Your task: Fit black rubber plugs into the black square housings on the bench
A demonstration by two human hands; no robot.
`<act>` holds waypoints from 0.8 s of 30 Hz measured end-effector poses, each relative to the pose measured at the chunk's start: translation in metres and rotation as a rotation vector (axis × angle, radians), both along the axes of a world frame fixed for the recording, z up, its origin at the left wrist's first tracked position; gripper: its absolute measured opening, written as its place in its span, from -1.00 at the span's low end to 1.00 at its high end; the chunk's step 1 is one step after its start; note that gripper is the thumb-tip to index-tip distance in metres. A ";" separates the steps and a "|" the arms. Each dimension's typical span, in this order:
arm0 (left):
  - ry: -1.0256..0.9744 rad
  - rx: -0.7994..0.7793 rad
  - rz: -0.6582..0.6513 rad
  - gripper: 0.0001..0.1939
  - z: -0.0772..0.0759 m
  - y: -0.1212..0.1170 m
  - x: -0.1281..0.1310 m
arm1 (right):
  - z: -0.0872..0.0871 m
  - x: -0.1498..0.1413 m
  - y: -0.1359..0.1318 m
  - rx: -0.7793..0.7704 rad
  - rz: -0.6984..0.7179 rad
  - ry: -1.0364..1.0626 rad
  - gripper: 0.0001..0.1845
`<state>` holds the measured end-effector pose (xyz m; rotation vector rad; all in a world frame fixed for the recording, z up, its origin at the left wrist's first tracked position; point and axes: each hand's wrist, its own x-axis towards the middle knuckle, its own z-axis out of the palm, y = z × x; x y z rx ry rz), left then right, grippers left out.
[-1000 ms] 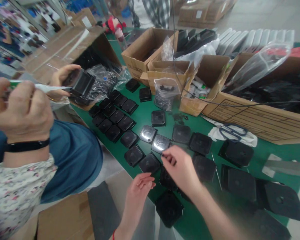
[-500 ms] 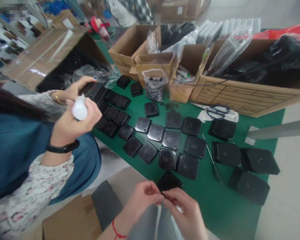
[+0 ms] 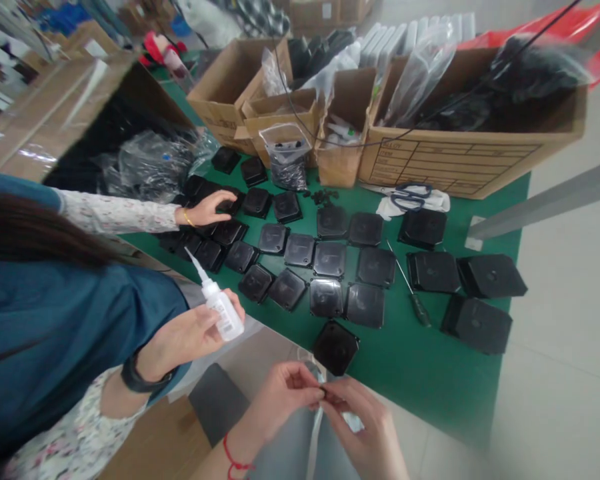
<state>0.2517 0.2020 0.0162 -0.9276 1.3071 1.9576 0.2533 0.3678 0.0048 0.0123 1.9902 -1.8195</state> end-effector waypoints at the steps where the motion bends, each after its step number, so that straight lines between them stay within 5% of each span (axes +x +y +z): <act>1: 0.001 -0.001 -0.014 -0.54 0.000 0.000 0.000 | 0.002 0.000 0.000 0.020 0.017 0.007 -0.86; 17: 0.042 -0.013 0.082 -0.71 0.003 0.010 -0.006 | -0.013 -0.005 -0.003 -0.165 -0.175 -0.132 -0.80; 24: -0.005 0.133 0.174 -0.58 0.011 0.008 -0.012 | -0.002 -0.015 -0.008 -0.120 -0.164 0.161 -0.92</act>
